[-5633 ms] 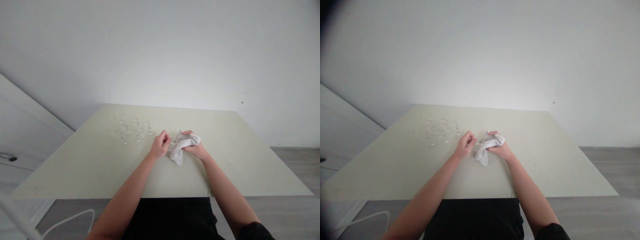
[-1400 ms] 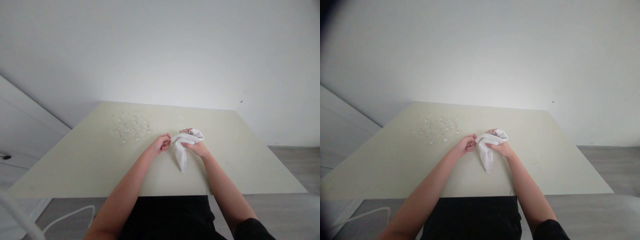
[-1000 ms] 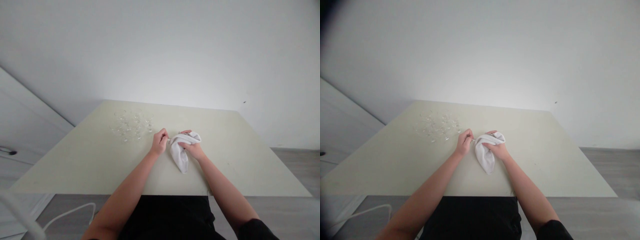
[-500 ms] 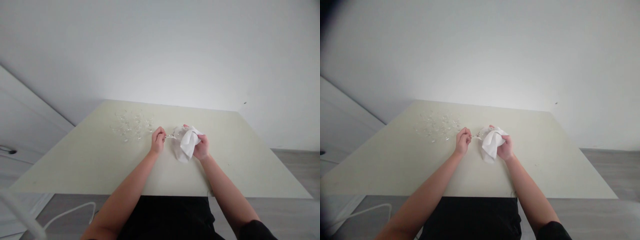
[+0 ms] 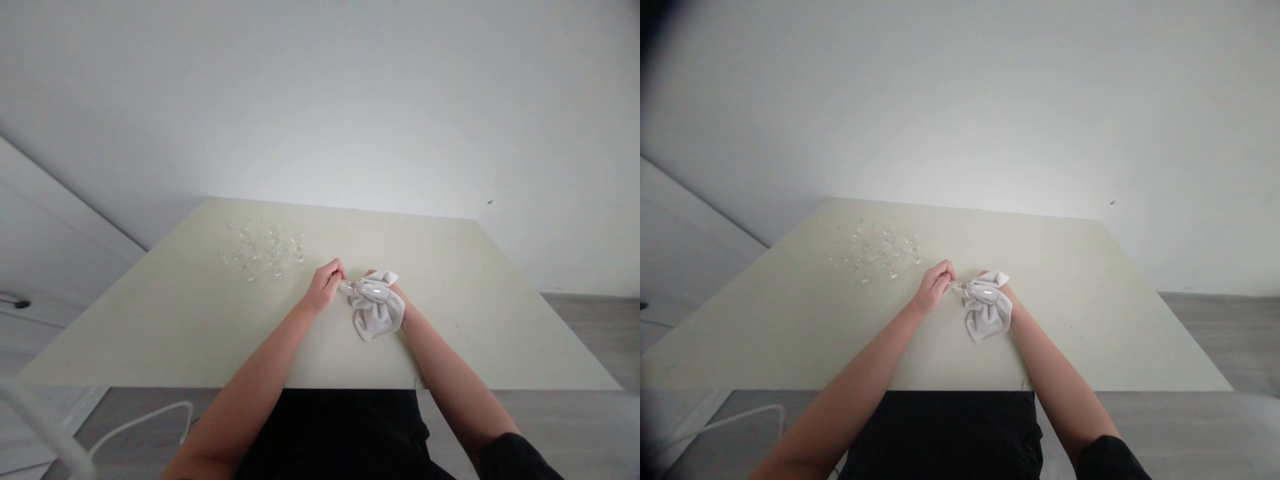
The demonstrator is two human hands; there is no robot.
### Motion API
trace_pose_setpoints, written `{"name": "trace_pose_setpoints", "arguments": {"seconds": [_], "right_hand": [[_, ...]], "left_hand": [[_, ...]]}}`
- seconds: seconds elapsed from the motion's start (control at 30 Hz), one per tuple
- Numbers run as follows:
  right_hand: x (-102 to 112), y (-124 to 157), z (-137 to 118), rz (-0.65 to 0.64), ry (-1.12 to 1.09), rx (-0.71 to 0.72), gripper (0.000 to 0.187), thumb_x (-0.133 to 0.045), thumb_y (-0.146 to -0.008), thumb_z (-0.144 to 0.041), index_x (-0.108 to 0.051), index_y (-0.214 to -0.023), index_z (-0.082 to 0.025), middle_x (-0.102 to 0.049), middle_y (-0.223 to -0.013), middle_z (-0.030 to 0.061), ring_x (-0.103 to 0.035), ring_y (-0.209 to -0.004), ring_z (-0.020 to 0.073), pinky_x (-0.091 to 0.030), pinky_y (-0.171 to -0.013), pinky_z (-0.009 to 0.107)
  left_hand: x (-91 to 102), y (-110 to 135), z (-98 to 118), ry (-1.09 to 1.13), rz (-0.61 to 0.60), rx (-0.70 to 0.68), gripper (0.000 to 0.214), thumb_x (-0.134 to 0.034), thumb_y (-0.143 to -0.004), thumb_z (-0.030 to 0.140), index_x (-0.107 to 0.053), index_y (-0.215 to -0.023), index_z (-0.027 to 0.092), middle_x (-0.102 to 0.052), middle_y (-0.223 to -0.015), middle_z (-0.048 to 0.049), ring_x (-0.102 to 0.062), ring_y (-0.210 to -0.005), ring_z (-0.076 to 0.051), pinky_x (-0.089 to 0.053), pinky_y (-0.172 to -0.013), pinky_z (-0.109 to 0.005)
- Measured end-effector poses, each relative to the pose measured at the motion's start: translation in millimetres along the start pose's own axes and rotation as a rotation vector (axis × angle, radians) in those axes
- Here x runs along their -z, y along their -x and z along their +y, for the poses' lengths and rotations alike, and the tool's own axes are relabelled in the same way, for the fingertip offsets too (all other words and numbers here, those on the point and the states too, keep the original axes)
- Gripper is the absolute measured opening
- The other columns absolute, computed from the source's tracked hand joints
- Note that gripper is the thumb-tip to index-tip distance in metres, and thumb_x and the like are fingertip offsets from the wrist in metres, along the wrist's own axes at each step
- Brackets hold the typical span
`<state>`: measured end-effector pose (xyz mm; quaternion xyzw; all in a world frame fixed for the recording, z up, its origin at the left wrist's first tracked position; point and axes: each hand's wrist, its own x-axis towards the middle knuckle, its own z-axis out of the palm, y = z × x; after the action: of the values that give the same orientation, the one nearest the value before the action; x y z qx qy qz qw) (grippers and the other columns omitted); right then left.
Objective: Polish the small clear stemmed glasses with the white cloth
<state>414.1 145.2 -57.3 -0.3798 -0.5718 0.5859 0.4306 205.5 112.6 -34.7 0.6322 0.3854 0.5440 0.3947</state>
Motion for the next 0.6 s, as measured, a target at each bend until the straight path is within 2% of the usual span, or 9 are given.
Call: {"name": "trace_pose_setpoints", "arguments": {"seconds": [0.07,0.17,0.27,0.33,0.4,0.5,0.6], "right_hand": [[5,-1,9,-0.007,0.06,0.015,0.026,-0.084,-0.061,-0.038,-0.068,-0.07,-0.02,-0.066,-0.071,0.0011,-0.06,-0.07,0.0181,-0.051,-0.066,0.031],[13,-1,21,0.018,0.075,0.056,0.032,-0.083,-0.059,-0.042,-0.07,-0.081,-0.023,-0.07,-0.083,0.0027,-0.066,-0.088,0.0245,-0.053,-0.084,0.037],[17,-4,22,-0.094,0.076,0.05,0.036,-0.083,-0.057,-0.046,-0.07,-0.083,-0.025,-0.071,-0.086,0.0034,-0.066,-0.096,0.0275,-0.051,-0.094,0.041],[17,-7,19,-0.179,0.073,0.032,0.035,-0.082,-0.059,-0.05,-0.068,-0.079,-0.025,-0.072,-0.086,0.0037,-0.067,-0.096,0.0277,-0.052,-0.093,0.041],[15,-7,13,-0.192,0.084,0.011,0.036,-0.081,-0.059,-0.053,-0.066,-0.074,-0.025,-0.071,-0.083,0.0038,-0.067,-0.093,0.0275,-0.053,-0.089,0.041],[10,-2,7,-0.109,0.121,-0.006,0.035,-0.081,-0.06,-0.054,-0.065,-0.07,-0.024,-0.07,-0.08,0.0036,-0.067,-0.088,0.0269,-0.055,-0.084,0.041],[3,5,5,-0.036,0.093,-0.006,0.029,-0.082,-0.062,-0.047,-0.066,-0.067,-0.024,-0.068,-0.074,0.003,-0.066,-0.081,0.0264,-0.056,-0.078,0.042]], "left_hand": [[0.6,1,0,-0.022,0.004,-0.024,0.015,-0.046,-0.086,0.024,-0.053,-0.073,0.019,-0.039,-0.054,0.0048,-0.032,-0.048,-0.01,-0.023,-0.049,-0.025],[2.6,1,0,-0.043,0.048,-0.048,0.018,-0.044,-0.086,0.024,-0.052,-0.071,0.019,-0.04,-0.054,0.0043,-0.033,-0.048,-0.011,-0.023,-0.049,-0.026],[3.9,0,1,-0.035,0.071,-0.065,0.018,-0.043,-0.084,0.024,-0.052,-0.069,0.019,-0.04,-0.054,0.004,-0.034,-0.049,-0.011,-0.025,-0.05,-0.026],[3.8,0,2,-0.027,0.069,-0.073,0.018,-0.043,-0.084,0.023,-0.052,-0.069,0.019,-0.041,-0.054,0.0036,-0.035,-0.05,-0.011,-0.026,-0.051,-0.026],[3.0,0,3,-0.038,0.062,-0.078,0.019,-0.043,-0.084,0.023,-0.052,-0.068,0.019,-0.042,-0.055,0.003,-0.036,-0.051,-0.011,-0.027,-0.051,-0.027],[2.1,2,4,-0.078,0.04,-0.071,0.02,-0.042,-0.084,0.023,-0.051,-0.067,0.019,-0.042,-0.055,0.0024,-0.037,-0.051,-0.012,-0.027,-0.051,-0.027],[3.1,1,3,-0.052,0.02,-0.039,0.02,-0.043,-0.084,0.025,-0.051,-0.068,0.019,-0.041,-0.055,0.0028,-0.035,-0.05,-0.011,-0.025,-0.05,-0.026]]}}
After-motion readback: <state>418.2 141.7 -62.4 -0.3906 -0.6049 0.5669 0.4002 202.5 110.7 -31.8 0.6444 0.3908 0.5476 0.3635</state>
